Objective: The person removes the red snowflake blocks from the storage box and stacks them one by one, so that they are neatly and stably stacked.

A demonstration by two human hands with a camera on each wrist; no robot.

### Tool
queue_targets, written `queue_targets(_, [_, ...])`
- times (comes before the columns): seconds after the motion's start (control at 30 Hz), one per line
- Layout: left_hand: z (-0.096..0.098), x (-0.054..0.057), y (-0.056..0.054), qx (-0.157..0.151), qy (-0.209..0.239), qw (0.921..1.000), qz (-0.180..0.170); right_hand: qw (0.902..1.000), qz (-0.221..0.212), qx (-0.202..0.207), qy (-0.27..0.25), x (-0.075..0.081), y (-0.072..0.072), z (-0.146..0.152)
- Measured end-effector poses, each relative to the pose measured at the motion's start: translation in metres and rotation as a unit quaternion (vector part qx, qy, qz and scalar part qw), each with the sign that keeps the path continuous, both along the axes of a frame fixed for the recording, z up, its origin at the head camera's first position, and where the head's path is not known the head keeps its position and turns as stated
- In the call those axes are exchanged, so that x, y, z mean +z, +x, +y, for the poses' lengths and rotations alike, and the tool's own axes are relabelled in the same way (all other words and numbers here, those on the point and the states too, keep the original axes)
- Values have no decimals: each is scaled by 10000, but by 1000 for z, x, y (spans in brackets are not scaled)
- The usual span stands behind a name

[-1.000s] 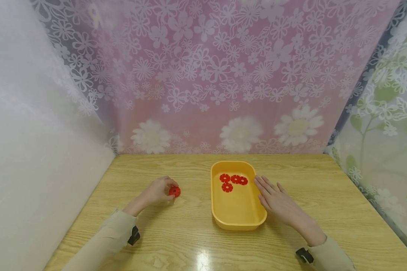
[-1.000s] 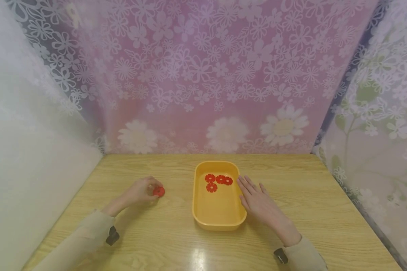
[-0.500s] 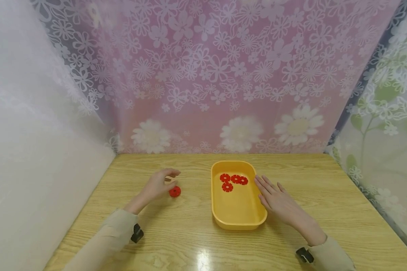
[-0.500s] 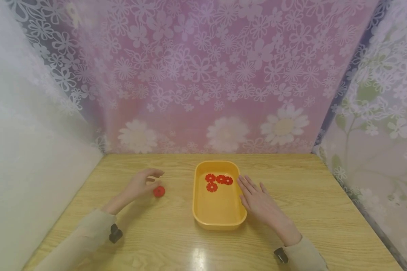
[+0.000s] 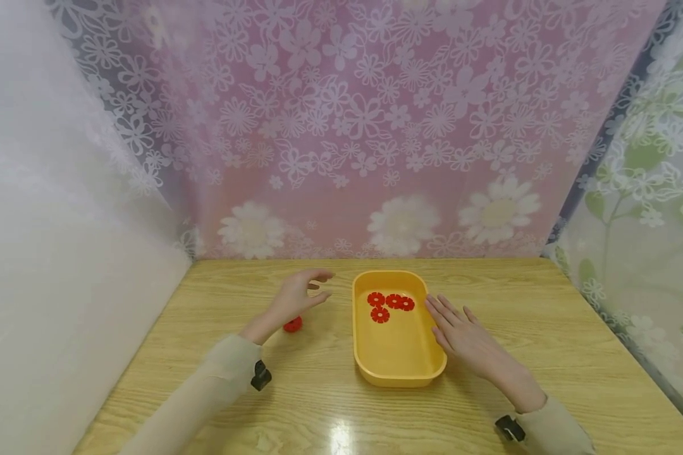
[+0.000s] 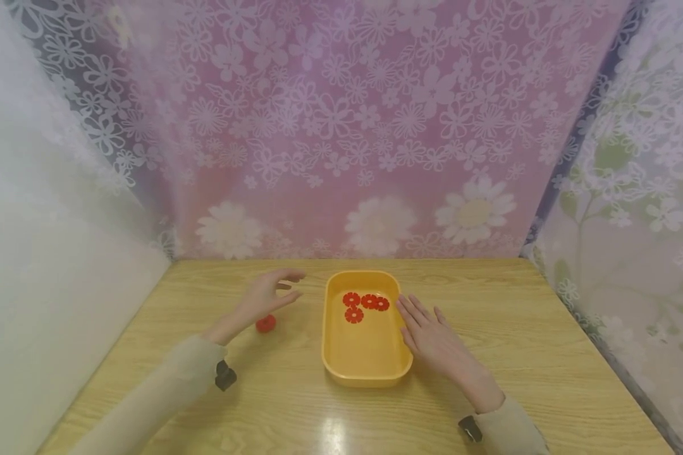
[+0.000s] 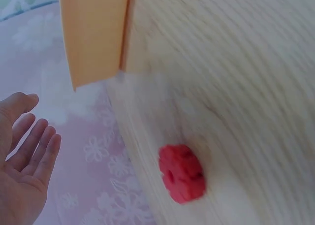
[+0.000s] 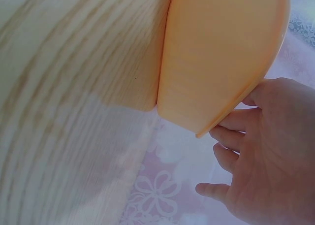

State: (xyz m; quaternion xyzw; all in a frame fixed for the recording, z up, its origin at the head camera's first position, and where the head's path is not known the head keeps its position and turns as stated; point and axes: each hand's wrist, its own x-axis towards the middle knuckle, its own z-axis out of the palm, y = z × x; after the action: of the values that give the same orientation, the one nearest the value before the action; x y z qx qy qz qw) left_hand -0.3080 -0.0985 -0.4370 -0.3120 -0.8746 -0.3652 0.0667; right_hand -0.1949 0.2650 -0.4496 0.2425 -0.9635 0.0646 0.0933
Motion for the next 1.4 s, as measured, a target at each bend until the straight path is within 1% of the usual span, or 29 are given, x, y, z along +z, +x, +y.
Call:
queue_targets(0.1, [16, 4, -5, -130, 21, 9999, -28, 10000, 15, -23, -12, 0, 0, 0])
queue_targets(0.23, [38, 7, -9, -439, 136, 9989, -36, 10000, 1, -10, -21, -1, 0, 0])
queue_targets(0.37, [57, 9, -11, -683, 105, 9976, -82, 10000, -11, 18, -21, -1, 0, 1])
queue_targets(0.5, [74, 9, -14, -796, -127, 9967, -63, 10000, -27, 25, -72, 0, 0, 0])
queue_targets(0.63, [88, 7, -16, -935, -536, 9941, -89, 9999, -47, 16, -114, 2, 1, -1])
queue_targets(0.8, [103, 0, -19, -1057, -1190, 9872, -96, 9999, -42, 4, -95, 1, 1, 0])
queue_targets(0.93, [113, -6, -19, -1179, -1499, 9814, -215, 10000, -37, -5, -77, 1, 1, 0])
queue_targets(1.03, [119, -7, -18, -1246, -1756, 9764, -166, 9999, -56, -17, -91, 1, 1, -1])
queue_targets(1.1, [123, -8, -17, -1274, -1929, 9728, -162, 9999, -67, -15, -109, 1, 1, 0])
queue_targets(1.3, [127, -15, -20, -1371, -2469, 9592, -131, 9999, -41, 6, -118, 2, 1, 0])
queue_targets(1.4, [127, -16, -20, -1395, -2674, 9534, -70, 9999, 14, 27, -110, 1, 1, 0])
